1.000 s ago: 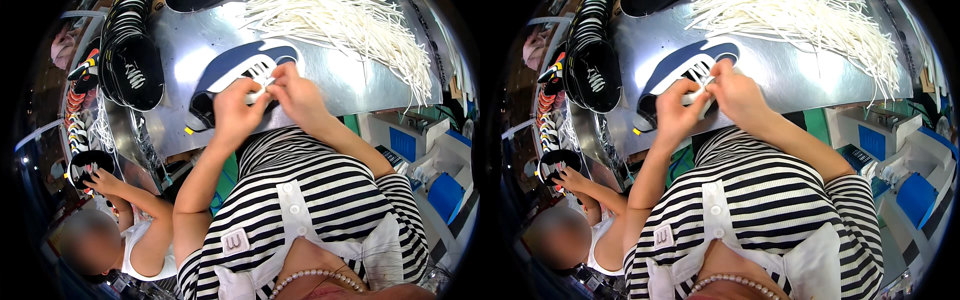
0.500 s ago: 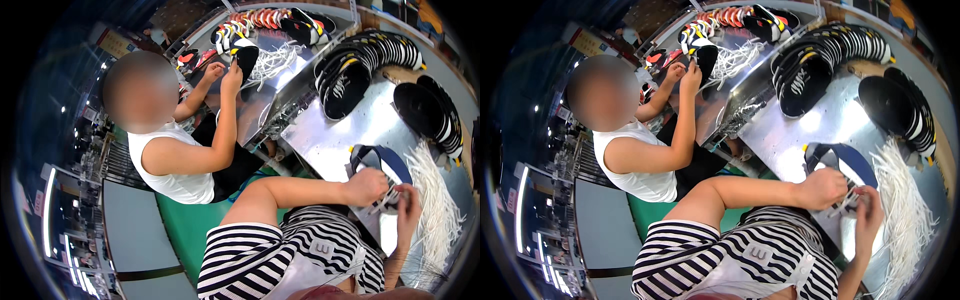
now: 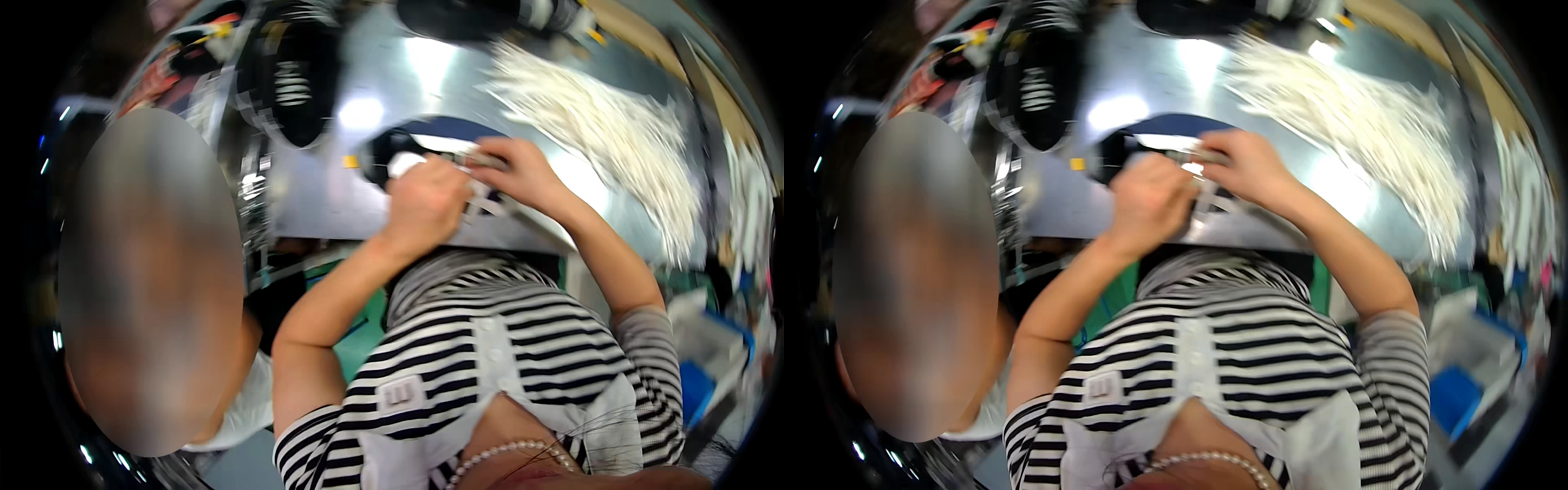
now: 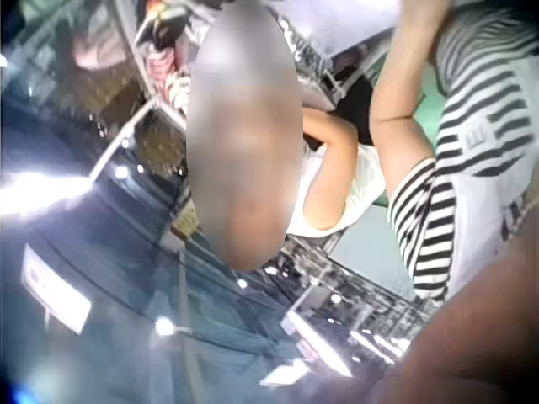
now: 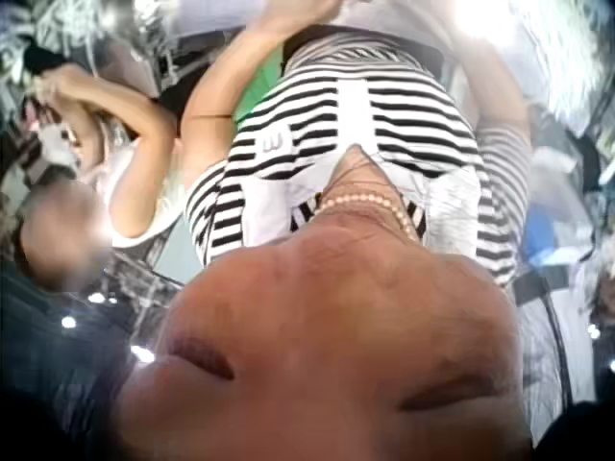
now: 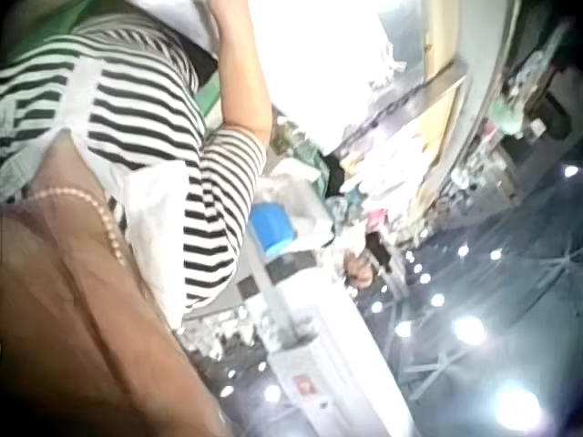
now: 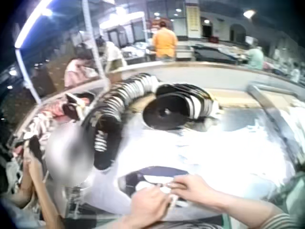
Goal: The person threads laces through the eyelets of shoe uppers on a workbench using a pointed tool and their hands.
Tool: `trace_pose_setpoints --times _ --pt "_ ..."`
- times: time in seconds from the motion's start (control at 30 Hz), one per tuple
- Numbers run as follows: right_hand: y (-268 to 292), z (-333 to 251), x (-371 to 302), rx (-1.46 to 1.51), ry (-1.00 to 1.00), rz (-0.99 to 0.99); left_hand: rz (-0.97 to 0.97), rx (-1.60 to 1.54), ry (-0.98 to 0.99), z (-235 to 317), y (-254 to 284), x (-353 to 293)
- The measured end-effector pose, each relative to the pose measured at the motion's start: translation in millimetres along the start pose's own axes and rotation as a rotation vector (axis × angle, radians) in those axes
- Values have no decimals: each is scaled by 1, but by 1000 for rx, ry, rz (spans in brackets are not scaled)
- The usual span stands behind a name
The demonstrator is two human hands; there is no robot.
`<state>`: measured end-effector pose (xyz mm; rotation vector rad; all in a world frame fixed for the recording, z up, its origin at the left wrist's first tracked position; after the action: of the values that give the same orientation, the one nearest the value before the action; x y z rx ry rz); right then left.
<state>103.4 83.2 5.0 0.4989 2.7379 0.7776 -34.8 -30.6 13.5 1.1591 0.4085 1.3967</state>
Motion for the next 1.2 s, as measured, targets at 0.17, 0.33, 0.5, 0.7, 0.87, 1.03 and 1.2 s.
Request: trace_pose_setpoints --times 0.17,0.33,0.5,0.7,0.87,1.03,1.2 --pt "43 23 -10 549 97 319 -177 -4 74 -7 -30 23" --pt "184 21 -82 505 547 1035 -259 -16 74 3 -26 33" --pt "33 30 -30 541 102 404 -301 -74 157 -3 -14 31" --pt "22 20 -20 689 70 281 -264 -539 590 -18 -16 34" --pt "34 -21 -44 1040 308 -285 -58 -514 602 -30 -17 31" --pt "10 18 -8 648 -4 192 -45 -567 633 -30 -21 31" --pt "-5 35 0 449 -32 409 -43 -364 637 -27 -30 34"
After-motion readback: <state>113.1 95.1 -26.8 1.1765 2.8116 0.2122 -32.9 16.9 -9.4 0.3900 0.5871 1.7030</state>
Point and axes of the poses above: each hand's wrist, its own x-axis towards the middle knuckle, its own y-axis out of the back of the hand, z = x × y, the point moved 2 cm from there along x, towards the middle knuckle, and after that the axes turned 13 degrees about -z, right-handed, at the moved point
